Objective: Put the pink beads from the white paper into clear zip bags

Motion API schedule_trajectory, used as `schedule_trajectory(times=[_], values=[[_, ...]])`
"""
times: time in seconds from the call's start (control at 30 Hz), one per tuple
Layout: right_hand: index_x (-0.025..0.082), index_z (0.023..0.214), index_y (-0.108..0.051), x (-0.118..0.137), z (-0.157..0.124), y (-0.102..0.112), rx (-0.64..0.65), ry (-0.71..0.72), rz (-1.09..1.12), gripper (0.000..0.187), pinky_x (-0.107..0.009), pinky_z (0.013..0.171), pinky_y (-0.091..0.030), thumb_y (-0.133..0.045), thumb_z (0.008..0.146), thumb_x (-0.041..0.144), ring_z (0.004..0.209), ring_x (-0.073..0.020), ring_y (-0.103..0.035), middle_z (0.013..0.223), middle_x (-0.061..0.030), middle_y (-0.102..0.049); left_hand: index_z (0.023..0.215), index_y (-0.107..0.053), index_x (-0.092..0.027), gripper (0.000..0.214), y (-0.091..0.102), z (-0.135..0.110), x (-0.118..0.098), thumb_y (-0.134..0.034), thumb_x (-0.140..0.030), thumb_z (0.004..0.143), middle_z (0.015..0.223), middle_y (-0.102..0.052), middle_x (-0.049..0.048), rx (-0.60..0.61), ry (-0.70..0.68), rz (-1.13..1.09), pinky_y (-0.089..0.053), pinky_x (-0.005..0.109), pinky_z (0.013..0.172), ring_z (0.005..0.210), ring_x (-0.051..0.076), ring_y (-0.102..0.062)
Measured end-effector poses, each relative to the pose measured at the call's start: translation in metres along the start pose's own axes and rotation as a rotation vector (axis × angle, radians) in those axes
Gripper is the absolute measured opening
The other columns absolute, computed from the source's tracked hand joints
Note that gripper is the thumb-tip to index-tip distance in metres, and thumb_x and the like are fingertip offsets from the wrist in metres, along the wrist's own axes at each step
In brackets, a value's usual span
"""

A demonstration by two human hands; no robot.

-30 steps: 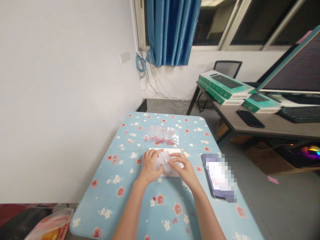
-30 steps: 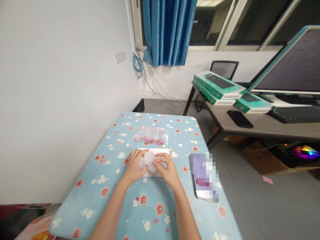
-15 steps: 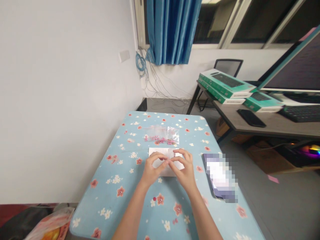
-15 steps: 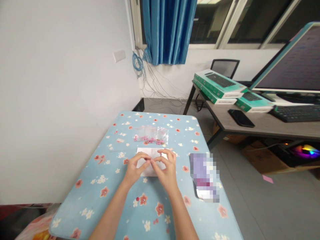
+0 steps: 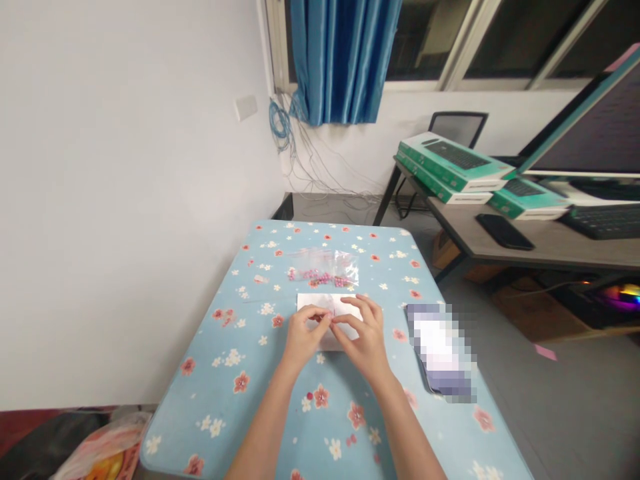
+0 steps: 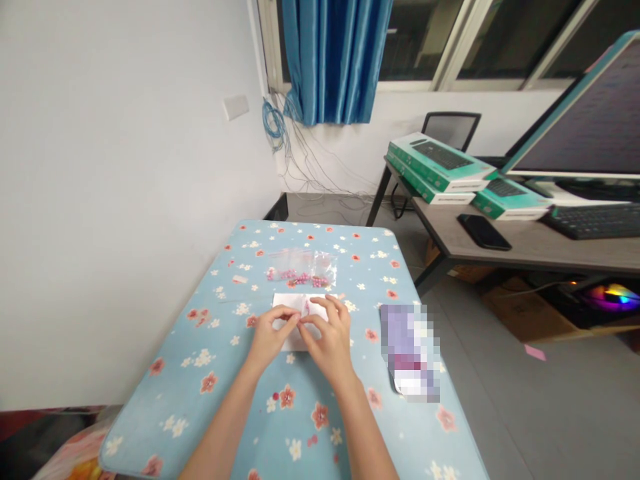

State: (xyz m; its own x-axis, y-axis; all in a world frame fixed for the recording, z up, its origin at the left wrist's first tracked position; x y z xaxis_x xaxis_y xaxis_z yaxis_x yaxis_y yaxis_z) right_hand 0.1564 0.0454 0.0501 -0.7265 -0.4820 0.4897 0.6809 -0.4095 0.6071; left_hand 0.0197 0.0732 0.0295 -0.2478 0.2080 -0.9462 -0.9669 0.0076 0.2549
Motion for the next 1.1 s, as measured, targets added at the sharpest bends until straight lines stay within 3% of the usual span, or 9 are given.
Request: schedule_trajectory(times=[0.13, 0.47, 0.67, 0.87, 1.1], values=[[0.026, 0.08, -0.069, -0.002, -0.001, -0.003, 0.021, -0.033, 0.001, 0.006, -0.05, 0.099, -0.036, -0.063, 0.081, 0.029, 0.117, -0.0274, -0.043, 0.112, -0.005, -0.06, 0.068, -0.065, -0.016, 0.013, -0.001, 0.001, 0.006, -0.057, -0.022, 0.076, 0.068, -0.066, 0.0016, -0.013, 0.054, 0.006, -0.044, 0.025, 0.068, 0.067, 0.014, -0.058], [0.027, 0.084, -0.071, -0.013, -0.002, -0.008, 0.081, -0.192, 0.076, 0.012, -0.052, 0.101, -0.034, -0.063, 0.081, 0.034, 0.119, -0.0285, -0.04, 0.115, -0.0063, -0.06, 0.067, -0.064, -0.014, 0.018, -0.006, 0.004, 0.021, -0.061, -0.031, 0.074, 0.065, -0.063, 0.0007, 0.058, 0.183, -0.241, -0.041, 0.024, 0.066, 0.064, 0.013, -0.055], [0.027, 0.083, -0.072, -0.018, -0.003, -0.01, 0.113, -0.25, 0.15, 0.013, -0.055, 0.102, -0.031, -0.062, 0.082, 0.035, 0.12, -0.0292, -0.04, 0.117, -0.0063, -0.06, 0.071, -0.064, -0.014, 0.025, -0.01, 0.002, 0.02, -0.065, -0.038, 0.074, 0.068, -0.062, 0.0007, 0.167, 0.263, -0.405, -0.04, 0.024, 0.069, 0.067, 0.012, -0.053], [0.027, 0.082, -0.073, -0.019, -0.003, -0.011, 0.134, -0.264, 0.168, 0.014, -0.055, 0.102, -0.031, -0.061, 0.082, 0.036, 0.121, -0.0297, -0.039, 0.118, -0.0067, -0.06, 0.072, -0.062, -0.014, 0.027, -0.011, 0.003, 0.023, -0.063, -0.041, 0.076, 0.069, -0.059, 0.0004, 0.206, 0.23, -0.36, -0.039, 0.024, 0.069, 0.068, 0.013, -0.052], [0.025, 0.079, -0.072, -0.02, -0.004, -0.01, 0.126, -0.266, 0.114, 0.015, -0.053, 0.103, -0.03, -0.059, 0.082, 0.03, 0.121, -0.0293, -0.039, 0.116, -0.007, -0.06, 0.077, -0.058, -0.016, 0.02, -0.012, 0.001, 0.014, -0.052, -0.034, 0.085, 0.075, -0.059, 0.0006, 0.191, 0.068, -0.114, -0.042, 0.025, 0.072, 0.073, 0.013, -0.054]])
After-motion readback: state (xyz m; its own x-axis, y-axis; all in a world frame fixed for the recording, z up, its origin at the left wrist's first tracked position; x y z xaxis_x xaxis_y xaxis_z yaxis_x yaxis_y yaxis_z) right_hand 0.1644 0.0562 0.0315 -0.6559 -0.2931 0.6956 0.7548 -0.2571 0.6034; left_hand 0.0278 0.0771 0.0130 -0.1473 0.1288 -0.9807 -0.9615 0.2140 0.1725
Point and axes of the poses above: each hand's wrist, its own z-axis towards the middle knuckle, its own y-axis out of the back of the hand, x = y × z, the point moved 5 cm from there along z, towards the middle knuckle
